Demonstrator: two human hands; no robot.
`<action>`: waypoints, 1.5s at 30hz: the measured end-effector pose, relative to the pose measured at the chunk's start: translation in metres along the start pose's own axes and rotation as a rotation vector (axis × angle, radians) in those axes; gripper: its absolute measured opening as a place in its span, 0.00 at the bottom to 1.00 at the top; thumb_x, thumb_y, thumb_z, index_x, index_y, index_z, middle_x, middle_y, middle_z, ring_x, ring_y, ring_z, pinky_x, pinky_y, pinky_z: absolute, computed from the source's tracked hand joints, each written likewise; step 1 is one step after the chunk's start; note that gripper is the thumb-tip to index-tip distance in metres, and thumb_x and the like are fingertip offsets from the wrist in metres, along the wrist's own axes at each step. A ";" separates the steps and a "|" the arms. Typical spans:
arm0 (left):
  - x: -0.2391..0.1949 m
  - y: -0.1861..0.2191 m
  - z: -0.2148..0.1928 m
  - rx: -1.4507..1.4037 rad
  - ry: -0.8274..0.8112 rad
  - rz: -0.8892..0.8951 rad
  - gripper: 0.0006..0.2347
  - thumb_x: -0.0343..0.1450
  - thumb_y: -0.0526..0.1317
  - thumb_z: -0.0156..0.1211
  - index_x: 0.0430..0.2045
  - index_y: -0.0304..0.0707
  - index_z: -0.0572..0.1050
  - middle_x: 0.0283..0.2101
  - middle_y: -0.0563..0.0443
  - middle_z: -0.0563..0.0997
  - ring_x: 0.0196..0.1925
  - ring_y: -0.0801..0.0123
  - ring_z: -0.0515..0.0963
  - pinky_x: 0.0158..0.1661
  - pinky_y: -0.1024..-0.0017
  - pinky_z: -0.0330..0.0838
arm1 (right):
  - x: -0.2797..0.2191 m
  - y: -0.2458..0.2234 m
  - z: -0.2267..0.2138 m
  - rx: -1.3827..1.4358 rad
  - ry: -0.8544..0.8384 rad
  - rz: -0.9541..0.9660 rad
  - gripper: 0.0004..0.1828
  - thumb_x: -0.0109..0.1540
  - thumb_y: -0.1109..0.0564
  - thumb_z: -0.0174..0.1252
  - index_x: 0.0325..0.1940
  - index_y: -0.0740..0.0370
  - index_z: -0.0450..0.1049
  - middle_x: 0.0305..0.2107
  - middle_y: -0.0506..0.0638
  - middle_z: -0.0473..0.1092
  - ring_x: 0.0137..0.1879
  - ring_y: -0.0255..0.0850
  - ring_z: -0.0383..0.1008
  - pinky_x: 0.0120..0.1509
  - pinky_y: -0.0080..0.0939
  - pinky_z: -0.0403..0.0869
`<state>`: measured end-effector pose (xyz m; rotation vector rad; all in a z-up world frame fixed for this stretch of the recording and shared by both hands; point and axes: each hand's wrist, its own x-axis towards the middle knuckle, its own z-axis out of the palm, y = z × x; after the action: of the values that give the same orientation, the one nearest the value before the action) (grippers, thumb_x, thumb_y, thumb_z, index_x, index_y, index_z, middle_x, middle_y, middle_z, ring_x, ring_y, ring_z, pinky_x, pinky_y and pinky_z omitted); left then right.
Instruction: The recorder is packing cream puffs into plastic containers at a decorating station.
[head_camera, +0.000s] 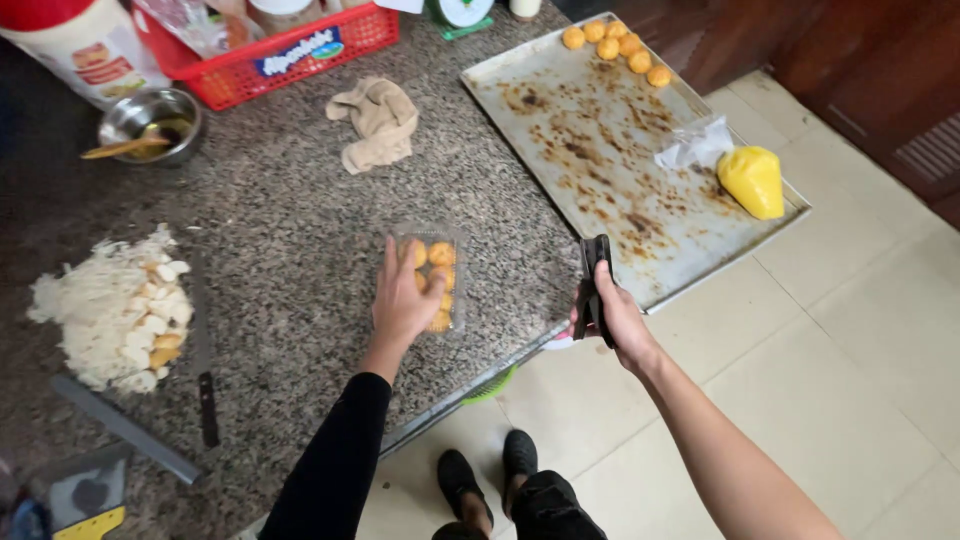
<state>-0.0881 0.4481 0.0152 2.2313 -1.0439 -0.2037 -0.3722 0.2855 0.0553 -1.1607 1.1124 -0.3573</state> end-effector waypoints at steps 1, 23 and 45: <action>-0.002 0.008 0.002 -0.003 -0.013 0.001 0.32 0.68 0.53 0.62 0.67 0.45 0.64 0.75 0.36 0.53 0.72 0.39 0.60 0.66 0.50 0.61 | -0.003 0.002 -0.005 0.001 0.009 0.010 0.37 0.68 0.26 0.36 0.38 0.61 0.72 0.24 0.54 0.72 0.29 0.46 0.75 0.37 0.46 0.78; -0.040 0.093 0.039 0.216 -0.156 0.534 0.25 0.71 0.49 0.56 0.66 0.48 0.68 0.74 0.42 0.57 0.71 0.36 0.61 0.63 0.48 0.62 | 0.010 0.073 -0.052 -0.502 -0.185 0.137 0.47 0.66 0.23 0.26 0.35 0.65 0.76 0.21 0.57 0.76 0.25 0.42 0.78 0.34 0.42 0.78; -0.039 0.091 0.040 0.203 -0.099 0.555 0.24 0.72 0.50 0.58 0.65 0.51 0.70 0.74 0.45 0.58 0.68 0.38 0.65 0.53 0.51 0.75 | 0.008 0.054 -0.039 -0.904 -0.204 -0.237 0.41 0.68 0.32 0.35 0.23 0.62 0.80 0.18 0.52 0.77 0.29 0.44 0.79 0.45 0.45 0.76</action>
<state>-0.1875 0.4140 0.0357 2.0203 -1.7546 0.0378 -0.4175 0.2808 0.0064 -2.0825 0.9655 0.1197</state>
